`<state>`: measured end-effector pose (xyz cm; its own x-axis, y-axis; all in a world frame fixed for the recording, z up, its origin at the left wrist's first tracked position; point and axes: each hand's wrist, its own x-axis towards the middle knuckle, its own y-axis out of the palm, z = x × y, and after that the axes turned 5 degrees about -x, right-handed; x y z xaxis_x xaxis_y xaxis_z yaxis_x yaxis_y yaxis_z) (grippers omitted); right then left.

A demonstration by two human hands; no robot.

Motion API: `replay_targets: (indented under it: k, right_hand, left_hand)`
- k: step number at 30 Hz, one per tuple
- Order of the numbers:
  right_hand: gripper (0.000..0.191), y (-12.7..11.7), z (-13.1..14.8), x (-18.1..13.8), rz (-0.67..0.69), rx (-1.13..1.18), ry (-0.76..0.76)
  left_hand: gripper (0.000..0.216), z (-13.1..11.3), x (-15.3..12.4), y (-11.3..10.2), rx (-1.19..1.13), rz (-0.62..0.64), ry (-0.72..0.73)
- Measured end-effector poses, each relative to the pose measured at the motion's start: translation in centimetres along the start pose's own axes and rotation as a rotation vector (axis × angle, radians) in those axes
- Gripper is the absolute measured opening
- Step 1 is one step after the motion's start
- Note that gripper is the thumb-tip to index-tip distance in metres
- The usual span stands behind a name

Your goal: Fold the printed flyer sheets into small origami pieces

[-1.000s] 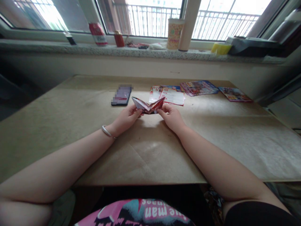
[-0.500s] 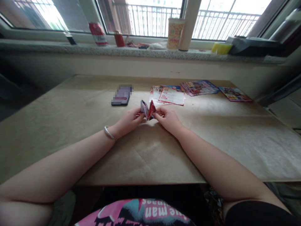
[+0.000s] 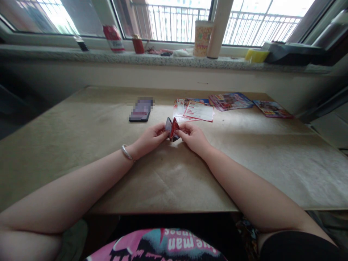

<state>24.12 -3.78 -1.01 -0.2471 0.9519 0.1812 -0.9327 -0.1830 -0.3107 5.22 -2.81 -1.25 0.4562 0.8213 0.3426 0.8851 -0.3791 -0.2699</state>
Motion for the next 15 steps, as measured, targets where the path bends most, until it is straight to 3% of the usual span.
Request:
replay_targets:
  k: [9, 15]
  right_hand:
    - [0.032, 0.35, -0.55, 0.17, -0.05, 0.002, 0.031]
    - [0.033, 0.33, -0.46, 0.2, -0.017, 0.066, 0.003]
  left_hand:
    - [0.019, 0.55, 0.14, 0.32, -0.221, -0.002, -0.075]
    - [0.03, 0.7, 0.29, 0.55, -0.325, 0.01, -0.087]
